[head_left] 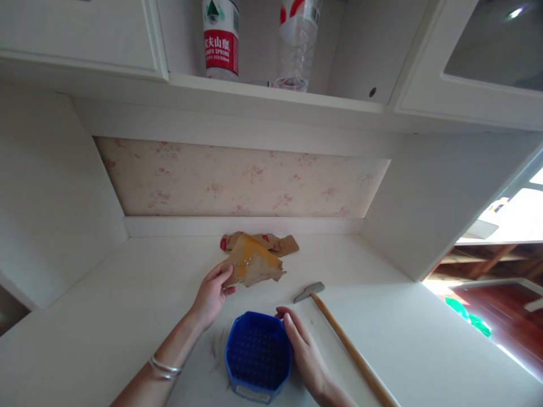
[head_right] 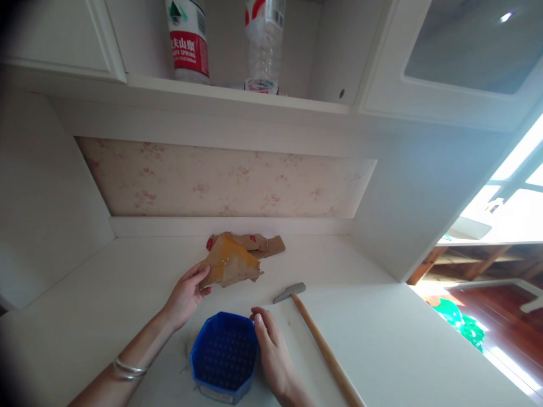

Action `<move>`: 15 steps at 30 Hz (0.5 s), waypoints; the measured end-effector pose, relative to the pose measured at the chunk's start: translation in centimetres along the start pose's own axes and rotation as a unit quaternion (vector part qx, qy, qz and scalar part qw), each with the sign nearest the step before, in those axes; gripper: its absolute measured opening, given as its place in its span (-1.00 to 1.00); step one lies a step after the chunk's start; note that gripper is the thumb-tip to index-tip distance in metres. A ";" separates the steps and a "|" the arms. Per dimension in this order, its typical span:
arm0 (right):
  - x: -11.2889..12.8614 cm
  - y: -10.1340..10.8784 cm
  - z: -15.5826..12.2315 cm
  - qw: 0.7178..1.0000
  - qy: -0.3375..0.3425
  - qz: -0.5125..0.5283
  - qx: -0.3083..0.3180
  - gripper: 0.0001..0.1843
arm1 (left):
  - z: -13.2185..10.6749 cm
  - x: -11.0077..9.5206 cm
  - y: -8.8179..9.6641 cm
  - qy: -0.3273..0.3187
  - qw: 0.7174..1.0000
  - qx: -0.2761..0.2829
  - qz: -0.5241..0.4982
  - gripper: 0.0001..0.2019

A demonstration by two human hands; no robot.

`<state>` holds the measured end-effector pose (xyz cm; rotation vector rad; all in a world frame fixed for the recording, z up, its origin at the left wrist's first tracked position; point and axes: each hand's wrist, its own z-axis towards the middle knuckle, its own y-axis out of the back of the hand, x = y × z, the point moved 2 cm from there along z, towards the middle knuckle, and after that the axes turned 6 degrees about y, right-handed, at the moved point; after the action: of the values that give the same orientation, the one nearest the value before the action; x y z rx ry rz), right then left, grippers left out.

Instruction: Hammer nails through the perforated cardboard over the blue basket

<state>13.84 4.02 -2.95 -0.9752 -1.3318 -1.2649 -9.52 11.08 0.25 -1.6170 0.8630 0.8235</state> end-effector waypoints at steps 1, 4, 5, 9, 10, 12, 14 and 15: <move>-0.1 -0.4 0.2 1.000 -0.004 0.017 0.002 -0.50 | 0.7 0.5 0.3 0.008 1.000 0.000 -0.004 -0.70; -0.5 -1.4 1.1 0.998 -0.015 0.064 -0.013 -0.49 | 2.5 1.8 1.1 0.033 0.999 -0.006 -0.008 -0.72; -0.7 -1.6 1.5 0.996 -0.019 0.079 -0.029 -0.49 | 2.9 2.1 1.3 0.041 0.999 -0.009 -0.007 -0.73; -2.1 -1.3 4.2 0.982 -0.006 0.125 -0.143 -0.61 | 3.3 3.0 1.7 0.050 0.999 -0.010 0.011 -0.76; -2.4 -1.1 5.0 0.975 0.008 0.136 -0.175 -0.62 | 3.2 3.1 1.8 0.046 0.999 -0.007 0.022 -0.75; -2.6 -0.8 6.5 0.962 0.050 0.163 -0.212 -0.59 | 3.0 3.4 1.8 0.039 0.998 0.002 0.050 -0.71; -2.3 -1.0 7.6 0.960 0.081 0.185 -0.196 -0.52 | 2.8 3.6 1.8 0.032 0.996 0.012 0.084 -0.67; -2.0 -1.3 7.9 0.964 0.086 0.190 -0.167 -0.51 | 2.8 3.7 1.8 0.028 0.994 0.017 0.102 -0.67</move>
<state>11.86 11.88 -4.63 -1.2550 -0.7622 -1.2584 -9.48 13.09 -4.30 -1.5448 1.0913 0.9027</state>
